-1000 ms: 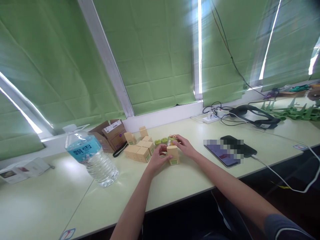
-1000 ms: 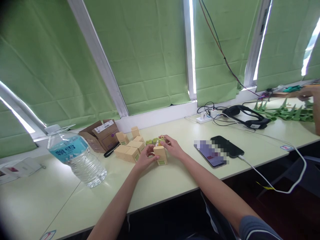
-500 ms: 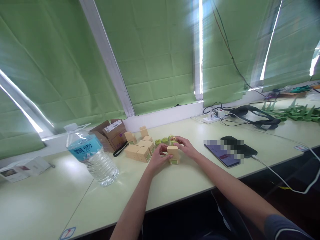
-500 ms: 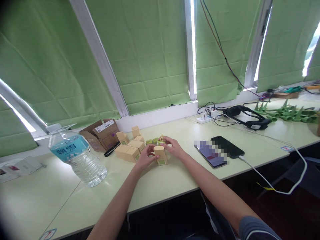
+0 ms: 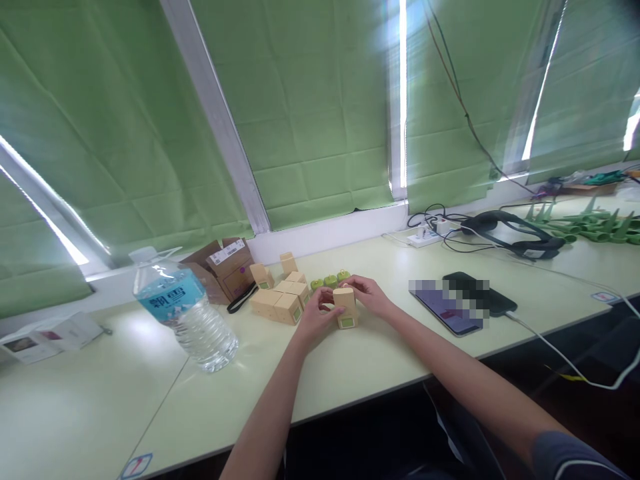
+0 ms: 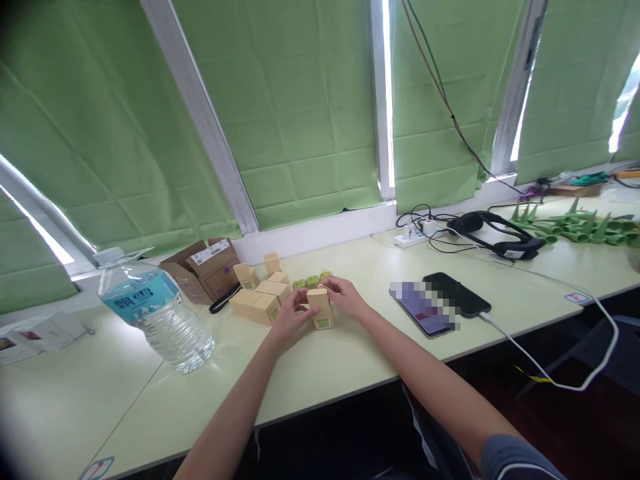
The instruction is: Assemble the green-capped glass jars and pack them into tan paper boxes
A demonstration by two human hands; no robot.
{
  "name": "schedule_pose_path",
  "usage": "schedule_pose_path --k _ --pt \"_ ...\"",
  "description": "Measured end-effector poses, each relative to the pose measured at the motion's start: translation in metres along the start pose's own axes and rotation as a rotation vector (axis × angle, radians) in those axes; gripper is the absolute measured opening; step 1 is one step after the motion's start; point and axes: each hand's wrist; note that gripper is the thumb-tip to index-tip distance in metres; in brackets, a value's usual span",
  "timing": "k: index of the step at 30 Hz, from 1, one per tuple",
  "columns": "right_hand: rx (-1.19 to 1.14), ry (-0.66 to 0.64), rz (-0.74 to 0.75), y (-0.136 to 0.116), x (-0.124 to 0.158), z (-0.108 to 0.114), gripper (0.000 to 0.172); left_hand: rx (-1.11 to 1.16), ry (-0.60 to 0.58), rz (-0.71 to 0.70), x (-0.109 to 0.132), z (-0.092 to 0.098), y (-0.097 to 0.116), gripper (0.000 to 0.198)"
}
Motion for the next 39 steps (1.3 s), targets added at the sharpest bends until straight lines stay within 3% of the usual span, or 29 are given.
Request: schedule_pose_path --k 9,18,22,27,36,39 --pt "0.066 0.031 0.005 0.004 -0.001 0.0 0.015 -0.026 -0.025 -0.014 0.0 0.0 0.002 0.046" --pt "0.135 -0.006 -0.056 0.005 0.0 -0.001 0.023 -0.083 -0.04 -0.028 0.001 0.001 0.003 0.044" --pt "0.134 0.022 -0.064 -0.002 0.001 -0.001 0.028 -0.071 -0.002 -0.069 0.001 0.002 0.004 0.046" --pt "0.146 0.048 -0.101 -0.005 0.0 0.003 0.026 -0.063 0.049 -0.133 0.0 0.004 0.005 0.032" --pt "0.253 -0.122 -0.144 0.005 0.005 -0.001 0.027 -0.117 0.052 -0.124 0.0 0.001 0.008 0.034" --pt "0.276 -0.125 -0.131 0.005 0.004 -0.002 0.03 -0.132 0.08 -0.113 -0.002 0.0 0.006 0.036"
Point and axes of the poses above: each hand's wrist, its own x-axis away from the middle knuckle, its own z-axis out of the back of the hand, y = z × x, and after that the axes turned 9 degrees about -z, right-handed
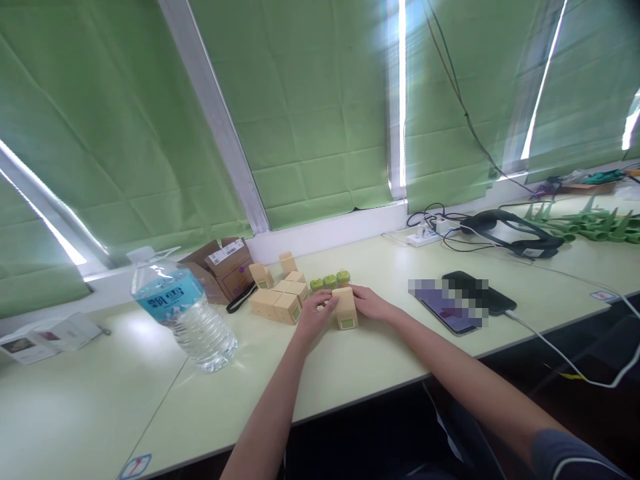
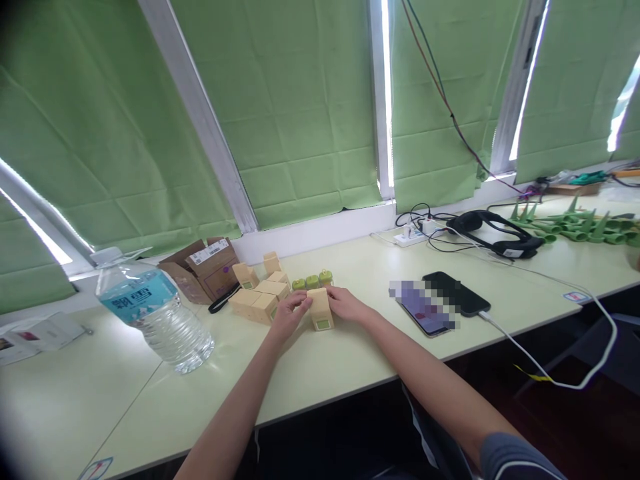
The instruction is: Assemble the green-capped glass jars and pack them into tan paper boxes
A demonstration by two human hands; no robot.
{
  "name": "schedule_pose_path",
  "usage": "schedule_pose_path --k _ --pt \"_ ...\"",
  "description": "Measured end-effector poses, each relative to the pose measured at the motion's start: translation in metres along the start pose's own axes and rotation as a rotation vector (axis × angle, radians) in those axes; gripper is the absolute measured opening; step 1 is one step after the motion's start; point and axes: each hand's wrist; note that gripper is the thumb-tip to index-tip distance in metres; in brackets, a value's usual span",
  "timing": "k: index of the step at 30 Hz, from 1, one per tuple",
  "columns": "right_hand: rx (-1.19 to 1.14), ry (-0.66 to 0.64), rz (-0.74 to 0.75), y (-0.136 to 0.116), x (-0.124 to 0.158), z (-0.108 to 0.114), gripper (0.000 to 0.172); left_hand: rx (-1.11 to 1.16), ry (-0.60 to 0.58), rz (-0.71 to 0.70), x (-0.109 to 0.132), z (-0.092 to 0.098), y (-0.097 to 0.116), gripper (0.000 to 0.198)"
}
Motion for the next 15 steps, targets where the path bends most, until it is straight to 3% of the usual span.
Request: schedule_pose_path --k 8,15 --pt "-0.032 0.116 -0.026 -0.0027 -0.0027 0.0034 0.024 -0.01 0.057 0.075 -0.0007 0.0007 -0.0047 0.033" --pt "-0.016 0.104 -0.007 0.0029 -0.0047 0.0018 0.025 -0.053 0.04 0.017 0.0002 0.0015 0.0023 0.036"
Point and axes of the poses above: each hand's wrist, its own x-axis away from the middle knuckle, its own z-axis out of the back of the hand, y = z × x, and after that the axes turned 9 degrees about -z, right-handed
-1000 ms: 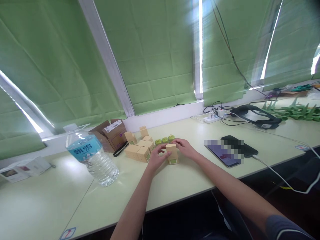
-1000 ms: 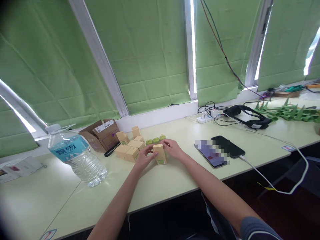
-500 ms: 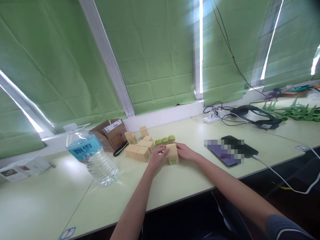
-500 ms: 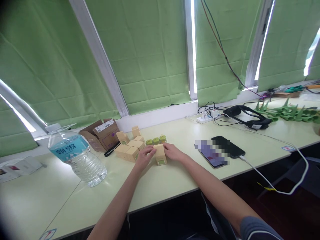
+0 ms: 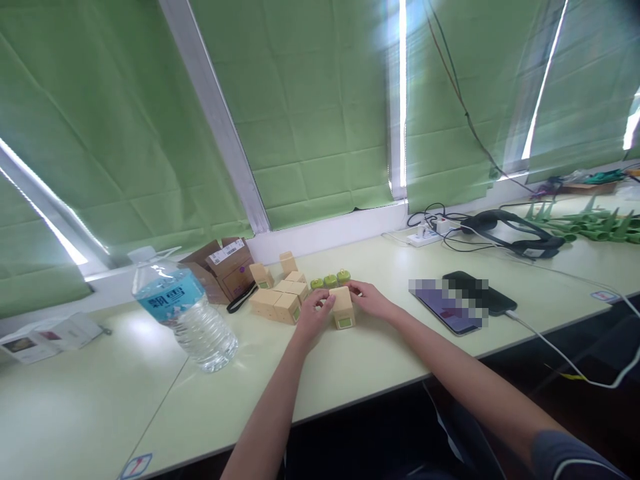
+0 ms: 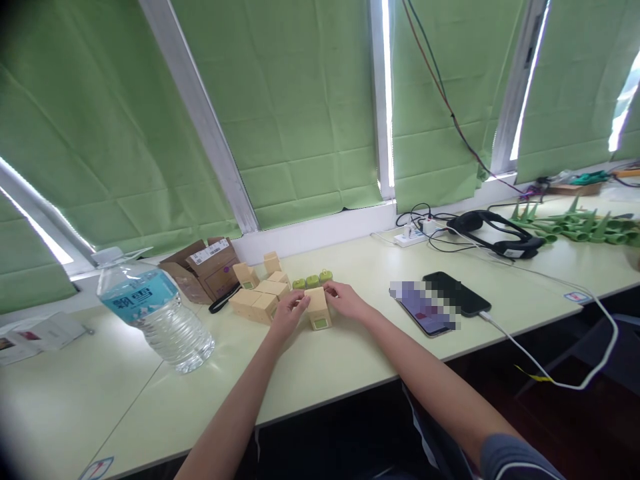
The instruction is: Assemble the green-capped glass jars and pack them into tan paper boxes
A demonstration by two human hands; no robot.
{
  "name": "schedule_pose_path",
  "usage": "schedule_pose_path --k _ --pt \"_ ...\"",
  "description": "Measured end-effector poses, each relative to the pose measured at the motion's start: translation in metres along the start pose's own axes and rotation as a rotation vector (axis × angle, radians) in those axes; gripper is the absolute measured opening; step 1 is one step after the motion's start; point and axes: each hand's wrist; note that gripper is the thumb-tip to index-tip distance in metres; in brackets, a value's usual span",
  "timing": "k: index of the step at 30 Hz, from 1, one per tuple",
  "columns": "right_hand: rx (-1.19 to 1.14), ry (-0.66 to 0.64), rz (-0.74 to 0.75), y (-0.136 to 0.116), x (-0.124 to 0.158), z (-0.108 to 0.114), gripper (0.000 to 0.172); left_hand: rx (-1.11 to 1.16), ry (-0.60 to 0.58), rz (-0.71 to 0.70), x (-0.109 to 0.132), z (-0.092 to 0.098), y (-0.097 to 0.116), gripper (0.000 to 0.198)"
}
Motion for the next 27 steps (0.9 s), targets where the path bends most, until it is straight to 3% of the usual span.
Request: schedule_pose_path --k 13,21,27 --pt "0.039 -0.036 -0.034 -0.002 0.002 -0.0002 0.024 -0.023 -0.059 -0.034 -0.0003 0.0015 0.0003 0.042" --pt "-0.063 0.095 -0.003 -0.0066 0.0018 0.0023 0.028 -0.038 -0.003 0.046 -0.0009 -0.0024 -0.0054 0.032" --pt "-0.035 0.09 0.056 -0.0083 0.0033 0.0039 0.028 -0.001 -0.013 0.097 0.0008 -0.0023 -0.0033 0.031"
Point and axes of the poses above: each hand's wrist, its own x-axis away from the middle knuckle, its own z-axis out of the back of the hand, y = z × x, and after that the axes turned 9 degrees about -z, right-handed
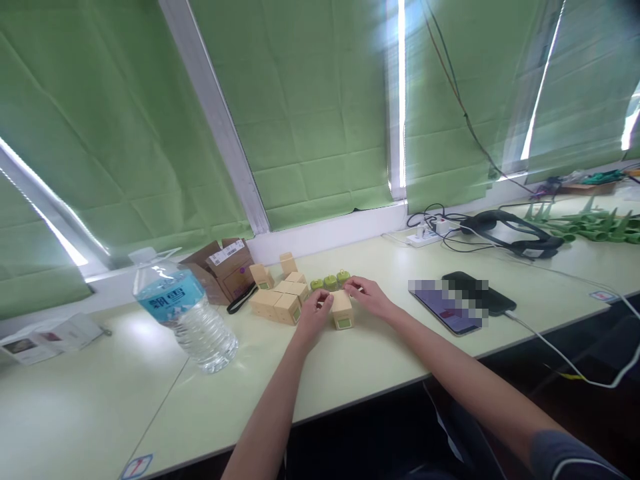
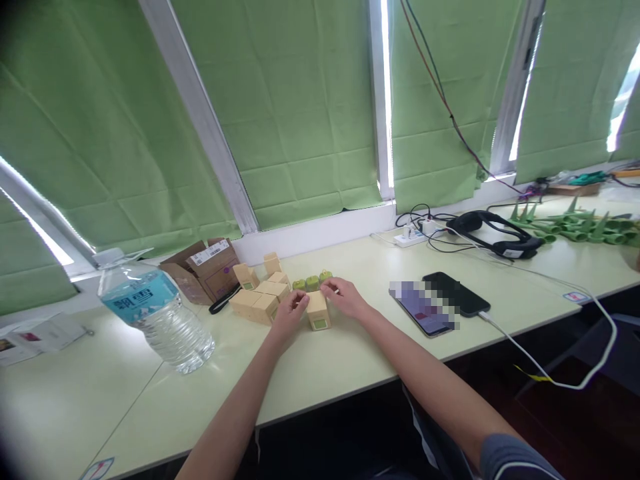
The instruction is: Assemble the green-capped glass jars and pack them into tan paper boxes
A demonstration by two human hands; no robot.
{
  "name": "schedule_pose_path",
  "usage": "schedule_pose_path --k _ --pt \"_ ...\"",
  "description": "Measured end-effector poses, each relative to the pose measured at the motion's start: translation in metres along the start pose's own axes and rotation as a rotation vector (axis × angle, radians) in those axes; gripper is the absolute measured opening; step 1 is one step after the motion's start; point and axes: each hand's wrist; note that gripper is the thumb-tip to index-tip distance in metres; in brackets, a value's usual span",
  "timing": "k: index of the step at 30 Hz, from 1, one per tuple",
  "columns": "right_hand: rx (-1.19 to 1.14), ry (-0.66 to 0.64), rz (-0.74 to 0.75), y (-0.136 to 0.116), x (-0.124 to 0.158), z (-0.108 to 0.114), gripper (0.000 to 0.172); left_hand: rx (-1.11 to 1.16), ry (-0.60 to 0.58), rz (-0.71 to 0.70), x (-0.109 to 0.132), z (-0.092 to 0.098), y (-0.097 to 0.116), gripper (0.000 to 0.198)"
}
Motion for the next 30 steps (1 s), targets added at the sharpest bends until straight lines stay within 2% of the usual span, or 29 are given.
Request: schedule_pose_path --k 6,10,20,25,30 --pt "0.028 0.003 0.007 0.002 -0.0007 -0.0022 0.022 0.065 0.002 0.025 -0.0002 -0.0003 -0.0015 0.029" --pt "0.027 -0.007 -0.004 -0.0008 0.0003 -0.0015 0.022 0.028 -0.037 0.018 -0.0003 0.0009 0.0017 0.03" --pt "0.099 -0.047 -0.052 -0.0028 0.0009 -0.0019 0.024 0.011 -0.043 0.05 0.0004 0.0007 0.0025 0.029" --pt "0.221 -0.152 -0.112 -0.0047 0.0032 -0.0002 0.036 -0.028 -0.056 0.064 0.0024 0.0011 0.0051 0.031" --pt "0.164 -0.266 -0.212 -0.0072 0.0074 0.0016 0.046 -0.099 -0.149 0.08 0.0042 0.0012 0.0047 0.042"
Point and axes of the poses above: each hand's wrist, its own x-axis away from the middle knuckle, its own z-axis out of the back of the hand, y = z × x, and after that the axes turned 9 degrees about -z, right-handed
